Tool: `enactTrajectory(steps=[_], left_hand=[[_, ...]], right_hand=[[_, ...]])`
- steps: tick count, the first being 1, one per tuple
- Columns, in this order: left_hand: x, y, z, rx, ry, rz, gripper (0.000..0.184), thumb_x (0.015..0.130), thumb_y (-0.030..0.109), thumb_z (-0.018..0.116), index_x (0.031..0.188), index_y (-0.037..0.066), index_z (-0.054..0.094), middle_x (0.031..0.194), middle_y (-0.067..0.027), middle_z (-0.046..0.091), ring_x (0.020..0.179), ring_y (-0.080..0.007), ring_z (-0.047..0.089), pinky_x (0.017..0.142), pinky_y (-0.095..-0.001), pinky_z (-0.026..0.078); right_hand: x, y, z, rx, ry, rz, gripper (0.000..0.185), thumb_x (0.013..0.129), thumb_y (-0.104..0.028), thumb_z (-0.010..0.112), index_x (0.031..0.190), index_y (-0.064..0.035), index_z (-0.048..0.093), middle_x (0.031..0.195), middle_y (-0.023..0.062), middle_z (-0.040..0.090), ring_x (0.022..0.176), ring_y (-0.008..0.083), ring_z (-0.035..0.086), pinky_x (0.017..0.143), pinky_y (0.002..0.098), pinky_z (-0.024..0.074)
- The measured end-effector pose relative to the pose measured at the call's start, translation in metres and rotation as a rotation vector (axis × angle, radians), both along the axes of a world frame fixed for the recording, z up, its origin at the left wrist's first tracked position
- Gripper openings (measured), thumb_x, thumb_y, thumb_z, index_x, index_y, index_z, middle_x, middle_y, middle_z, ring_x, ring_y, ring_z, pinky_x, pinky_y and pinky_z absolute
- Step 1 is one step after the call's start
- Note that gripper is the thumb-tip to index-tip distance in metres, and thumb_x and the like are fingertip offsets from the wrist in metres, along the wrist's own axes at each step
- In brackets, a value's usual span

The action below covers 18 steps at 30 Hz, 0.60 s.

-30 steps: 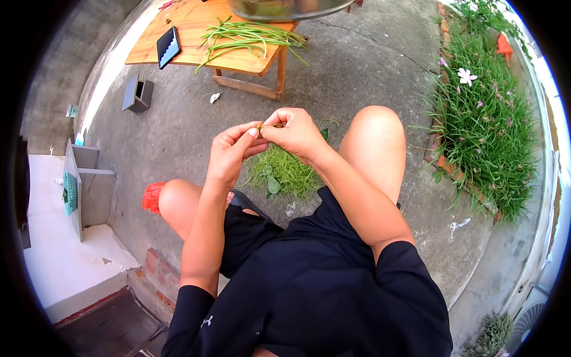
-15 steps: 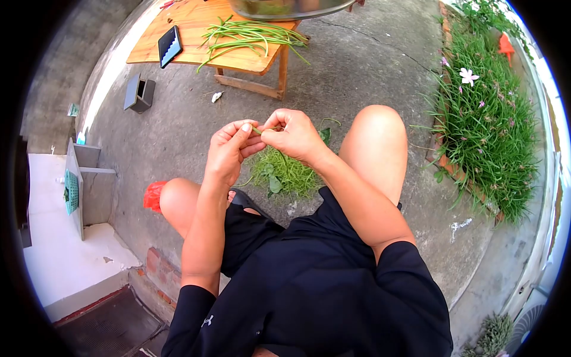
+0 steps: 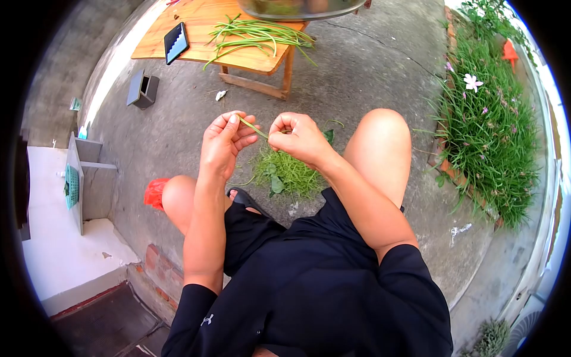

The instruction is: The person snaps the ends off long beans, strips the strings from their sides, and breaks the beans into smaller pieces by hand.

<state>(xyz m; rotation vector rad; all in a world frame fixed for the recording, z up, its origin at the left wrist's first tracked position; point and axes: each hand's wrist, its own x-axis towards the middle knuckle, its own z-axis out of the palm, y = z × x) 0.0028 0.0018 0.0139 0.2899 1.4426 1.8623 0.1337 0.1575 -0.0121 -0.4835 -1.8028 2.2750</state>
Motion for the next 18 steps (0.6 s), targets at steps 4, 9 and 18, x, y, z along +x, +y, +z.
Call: enactTrajectory(steps=[4, 9, 18], left_hand=[[-0.010, -0.005, 0.002, -0.018, 0.019, 0.042, 0.018, 0.106, 0.019, 0.053, 0.112, 0.004, 0.061, 0.109, -0.0131, 0.071, 0.096, -0.0242, 0.072, 0.072, -0.0310, 0.060], [-0.022, -0.011, 0.006, 0.039, -0.024, 0.114, 0.018, 0.106, 0.019, 0.053, 0.110, 0.004, 0.061, 0.109, -0.0139, 0.071, 0.095, -0.0241, 0.073, 0.070, -0.0306, 0.059], [-0.034, -0.018, 0.006, 0.107, -0.039, 0.206, 0.018, 0.105, 0.017, 0.053, 0.111, 0.002, 0.060, 0.105, -0.0125, 0.069, 0.095, -0.0285, 0.073, 0.073, -0.0321, 0.063]], right_hand=[[0.003, 0.000, 0.006, 0.028, -0.024, 0.078, 0.007, 0.079, -0.005, 0.065, 0.085, -0.0011, 0.063, 0.080, 0.0053, 0.066, 0.076, 0.0123, 0.065, 0.071, 0.0269, 0.0512], [0.005, 0.000, 0.007, 0.027, -0.024, 0.183, 0.005, 0.081, -0.005, 0.064, 0.085, -0.0026, 0.062, 0.082, 0.0048, 0.066, 0.081, 0.0132, 0.067, 0.075, 0.0273, 0.0528], [0.007, -0.003, -0.001, 0.138, -0.007, 0.298, 0.008, 0.078, -0.009, 0.067, 0.079, -0.0027, 0.063, 0.073, -0.0009, 0.064, 0.069, 0.0060, 0.057, 0.064, 0.0252, 0.0470]])
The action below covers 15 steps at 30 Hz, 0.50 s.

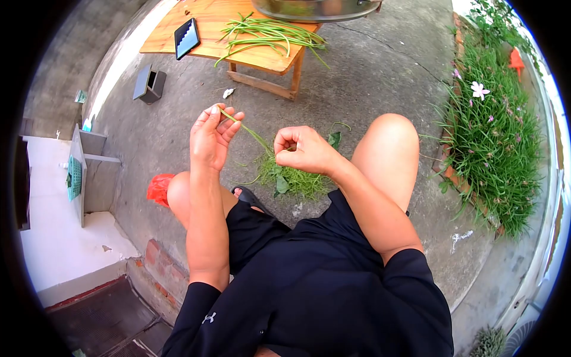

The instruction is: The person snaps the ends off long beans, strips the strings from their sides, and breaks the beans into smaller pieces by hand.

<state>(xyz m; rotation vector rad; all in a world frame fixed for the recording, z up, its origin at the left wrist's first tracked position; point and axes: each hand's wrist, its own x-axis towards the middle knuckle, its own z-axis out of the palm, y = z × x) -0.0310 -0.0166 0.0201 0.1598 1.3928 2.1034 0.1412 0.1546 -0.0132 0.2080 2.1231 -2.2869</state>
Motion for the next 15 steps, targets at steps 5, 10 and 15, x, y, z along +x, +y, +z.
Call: enactTrajectory(steps=[5, 10, 15], left_hand=[[-0.006, -0.004, 0.000, -0.051, 0.077, 0.055, 0.018, 0.104, 0.019, 0.057, 0.110, 0.003, 0.061, 0.102, -0.0108, 0.069, 0.091, -0.0262, 0.073, 0.068, -0.0304, 0.062], [-0.014, -0.010, 0.000, -0.085, 0.100, 0.100, 0.019, 0.103, 0.022, 0.060, 0.111, 0.005, 0.062, 0.102, -0.0087, 0.070, 0.088, -0.0232, 0.073, 0.060, -0.0269, 0.057], [-0.019, -0.015, -0.002, -0.061, 0.115, 0.164, 0.020, 0.102, 0.022, 0.061, 0.113, 0.005, 0.061, 0.103, -0.0090, 0.070, 0.088, -0.0231, 0.073, 0.063, -0.0284, 0.059]], right_hand=[[0.002, 0.003, 0.003, 0.129, -0.022, 0.093, 0.005, 0.079, -0.006, 0.066, 0.081, -0.0033, 0.062, 0.075, -0.0018, 0.063, 0.071, 0.0063, 0.058, 0.067, 0.0248, 0.0484], [0.004, -0.001, -0.005, 0.295, 0.049, 0.172, 0.009, 0.073, -0.010, 0.067, 0.075, -0.0035, 0.061, 0.067, 0.0009, 0.060, 0.065, 0.0089, 0.055, 0.060, 0.0283, 0.0465], [0.007, -0.002, -0.007, 0.549, 0.046, 0.331, 0.013, 0.070, -0.015, 0.068, 0.073, -0.0037, 0.062, 0.066, 0.0103, 0.062, 0.061, 0.0225, 0.060, 0.058, 0.0368, 0.0483]])
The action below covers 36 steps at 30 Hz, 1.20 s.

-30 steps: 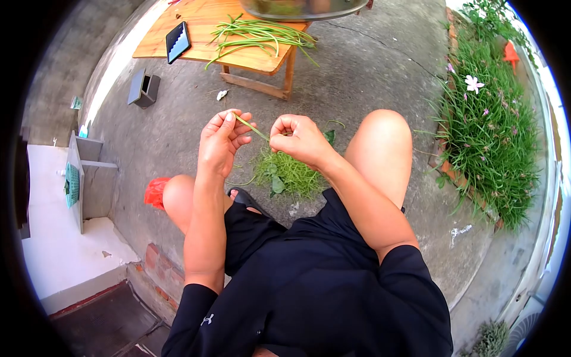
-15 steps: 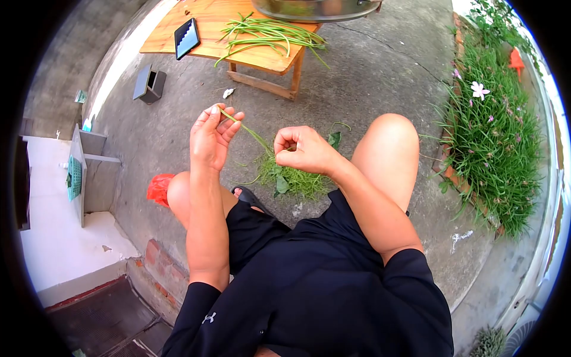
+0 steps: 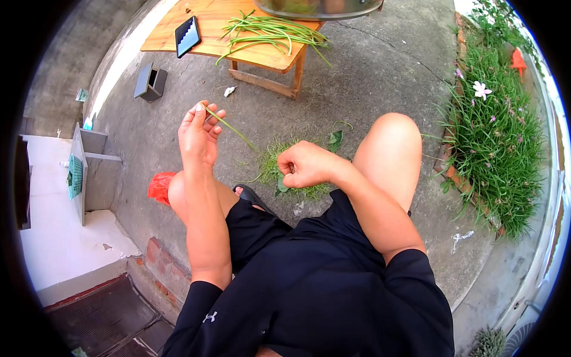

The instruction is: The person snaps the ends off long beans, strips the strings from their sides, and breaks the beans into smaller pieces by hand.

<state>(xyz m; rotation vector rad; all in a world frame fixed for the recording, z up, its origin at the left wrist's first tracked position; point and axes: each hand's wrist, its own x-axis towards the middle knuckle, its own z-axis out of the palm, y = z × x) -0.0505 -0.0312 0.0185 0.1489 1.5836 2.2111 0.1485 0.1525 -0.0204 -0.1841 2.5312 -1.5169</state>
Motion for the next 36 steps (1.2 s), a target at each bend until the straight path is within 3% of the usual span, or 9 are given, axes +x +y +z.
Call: enactTrajectory(steps=[5, 8, 11, 14, 17, 20, 23, 29, 36], left_hand=[[-0.001, 0.001, -0.001, 0.059, -0.001, 0.012, 0.021, 0.102, 0.020, 0.061, 0.113, 0.003, 0.060, 0.103, -0.0102, 0.068, 0.091, -0.0244, 0.071, 0.075, -0.0329, 0.062], [0.000, 0.002, 0.000, 0.070, -0.007, -0.010, 0.021, 0.102, 0.019, 0.061, 0.114, 0.001, 0.059, 0.103, -0.0105, 0.067, 0.093, -0.0249, 0.071, 0.081, -0.0352, 0.062], [0.000, 0.002, 0.001, 0.076, 0.009, 0.008, 0.021, 0.102, 0.017, 0.060, 0.115, 0.001, 0.060, 0.104, -0.0110, 0.067, 0.093, -0.0251, 0.070, 0.083, -0.0359, 0.061], [0.003, 0.002, 0.002, 0.063, 0.055, -0.063, 0.020, 0.101, 0.013, 0.061, 0.117, 0.000, 0.060, 0.105, -0.0118, 0.068, 0.094, -0.0248, 0.070, 0.084, -0.0358, 0.061], [0.021, 0.010, 0.006, -0.003, 0.040, -0.185, 0.019, 0.100, 0.009, 0.062, 0.117, 0.000, 0.061, 0.104, -0.0121, 0.069, 0.094, -0.0239, 0.071, 0.085, -0.0354, 0.061], [0.035, 0.018, 0.002, -0.092, 0.068, -0.317, 0.018, 0.099, 0.008, 0.063, 0.115, 0.000, 0.062, 0.101, -0.0114, 0.071, 0.093, -0.0223, 0.071, 0.085, -0.0341, 0.060], [0.051, 0.025, -0.005, -0.124, 0.143, -0.376, 0.015, 0.100, 0.008, 0.062, 0.112, -0.001, 0.063, 0.100, -0.0111, 0.071, 0.092, -0.0196, 0.071, 0.084, -0.0323, 0.060], [0.066, 0.035, -0.017, -0.274, 0.303, -0.423, 0.013, 0.098, 0.003, 0.063, 0.109, -0.003, 0.064, 0.103, -0.0094, 0.071, 0.095, -0.0160, 0.070, 0.086, -0.0304, 0.060], [0.076, 0.038, -0.011, -0.371, 0.506, -0.398, 0.011, 0.097, 0.002, 0.065, 0.107, -0.003, 0.067, 0.097, -0.0072, 0.072, 0.090, -0.0137, 0.070, 0.083, -0.0279, 0.059]], right_hand=[[0.004, -0.005, -0.023, 0.462, -0.109, 0.085, 0.015, 0.064, -0.018, 0.069, 0.074, -0.0065, 0.066, 0.071, 0.0164, 0.066, 0.069, 0.0371, 0.065, 0.062, 0.0453, 0.0511], [0.001, -0.009, -0.012, 0.593, -0.276, 0.113, 0.022, 0.066, -0.018, 0.070, 0.085, -0.0061, 0.073, 0.084, 0.0171, 0.071, 0.084, 0.0365, 0.070, 0.073, 0.0465, 0.0559], [-0.002, -0.012, -0.019, 0.663, -0.341, 0.139, 0.024, 0.069, -0.017, 0.069, 0.090, -0.0067, 0.075, 0.089, 0.0179, 0.072, 0.088, 0.0364, 0.070, 0.077, 0.0462, 0.0563], [-0.006, -0.009, -0.037, 0.651, -0.221, 0.028, 0.020, 0.074, -0.013, 0.067, 0.092, -0.0059, 0.074, 0.090, 0.0176, 0.072, 0.088, 0.0372, 0.070, 0.078, 0.0456, 0.0566], [-0.012, -0.003, -0.024, 0.443, -0.057, -0.178, 0.017, 0.079, -0.008, 0.067, 0.094, -0.0046, 0.074, 0.091, 0.0188, 0.072, 0.087, 0.0378, 0.070, 0.078, 0.0441, 0.0570], [-0.022, 0.004, -0.026, 0.076, 0.377, -0.453, 0.015, 0.083, -0.005, 0.071, 0.097, -0.0036, 0.074, 0.087, 0.0131, 0.073, 0.079, 0.0255, 0.071, 0.072, 0.0366, 0.0573], [-0.025, 0.001, -0.005, -0.469, 0.225, -0.683, 0.019, 0.090, -0.004, 0.071, 0.108, -0.0008, 0.071, 0.092, 0.0045, 0.073, 0.080, 0.0111, 0.067, 0.073, 0.0259, 0.0548], [-0.019, -0.003, 0.008, -0.694, 0.237, -0.683, 0.012, 0.091, -0.006, 0.071, 0.100, 0.0023, 0.071, 0.087, 0.0011, 0.071, 0.073, 0.0023, 0.062, 0.064, 0.0194, 0.0516], [-0.020, -0.001, 0.006, -0.697, 0.227, -0.684, 0.010, 0.091, -0.005, 0.070, 0.097, 0.0016, 0.070, 0.084, 0.0011, 0.071, 0.072, 0.0030, 0.064, 0.063, 0.0193, 0.0519]])
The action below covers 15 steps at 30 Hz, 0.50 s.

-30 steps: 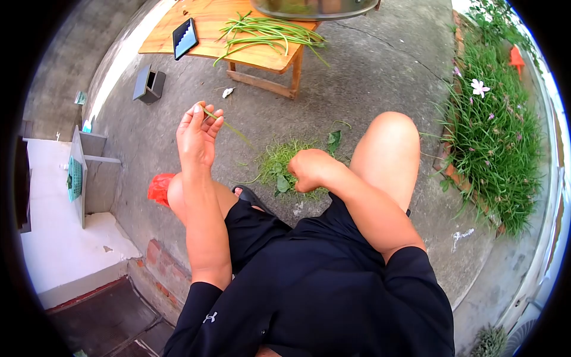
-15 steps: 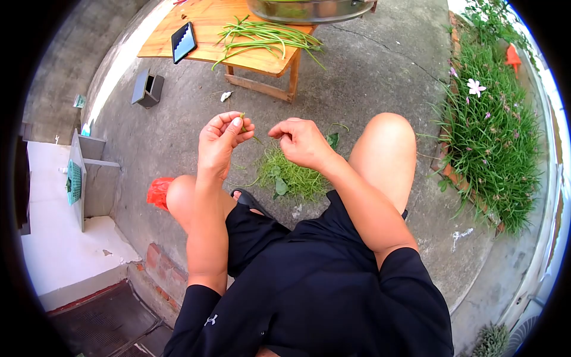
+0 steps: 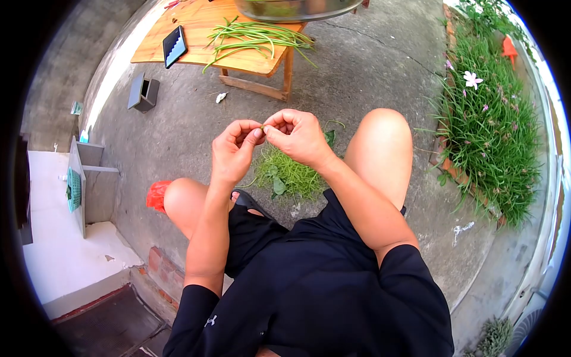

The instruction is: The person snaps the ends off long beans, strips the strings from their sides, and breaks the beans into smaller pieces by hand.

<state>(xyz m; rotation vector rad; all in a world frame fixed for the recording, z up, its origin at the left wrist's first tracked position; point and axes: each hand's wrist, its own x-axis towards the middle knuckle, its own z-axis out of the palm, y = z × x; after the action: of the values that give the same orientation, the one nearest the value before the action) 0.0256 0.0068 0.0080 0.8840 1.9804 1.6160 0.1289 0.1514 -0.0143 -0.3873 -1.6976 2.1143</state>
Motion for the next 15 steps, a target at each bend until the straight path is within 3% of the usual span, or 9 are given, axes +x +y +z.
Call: enactTrajectory(steps=[5, 11, 15], left_hand=[[-0.0036, -0.0016, -0.0073, 0.002, 0.061, -0.008, 0.010, 0.097, 0.001, 0.065, 0.106, -0.002, 0.068, 0.096, -0.0068, 0.072, 0.088, -0.0131, 0.070, 0.081, -0.0272, 0.059], [0.0024, 0.0006, -0.0029, 0.004, -0.148, 0.012, 0.011, 0.097, -0.001, 0.063, 0.106, -0.003, 0.068, 0.096, -0.0079, 0.073, 0.088, -0.0134, 0.070, 0.080, -0.0277, 0.060], [0.0059, 0.0034, -0.0087, 0.068, -0.162, 0.050, 0.011, 0.097, -0.001, 0.063, 0.106, -0.003, 0.068, 0.096, -0.0083, 0.073, 0.087, -0.0141, 0.070, 0.080, -0.0277, 0.060]], right_hand=[[-0.0011, 0.0017, -0.0004, -0.054, 0.032, 0.043, 0.006, 0.090, -0.004, 0.070, 0.093, 0.0011, 0.068, 0.085, 0.0024, 0.071, 0.074, 0.0049, 0.065, 0.064, 0.0198, 0.0526], [-0.0028, -0.0038, 0.0041, -0.144, 0.010, 0.016, 0.004, 0.088, -0.001, 0.066, 0.091, 0.0020, 0.066, 0.085, 0.0031, 0.070, 0.072, 0.0072, 0.064, 0.064, 0.0213, 0.0522], [-0.0032, 0.0036, -0.0032, -0.449, -0.071, 0.099, 0.004, 0.086, -0.003, 0.066, 0.089, 0.0004, 0.065, 0.078, 0.0028, 0.065, 0.065, 0.0092, 0.057, 0.061, 0.0246, 0.0474]])
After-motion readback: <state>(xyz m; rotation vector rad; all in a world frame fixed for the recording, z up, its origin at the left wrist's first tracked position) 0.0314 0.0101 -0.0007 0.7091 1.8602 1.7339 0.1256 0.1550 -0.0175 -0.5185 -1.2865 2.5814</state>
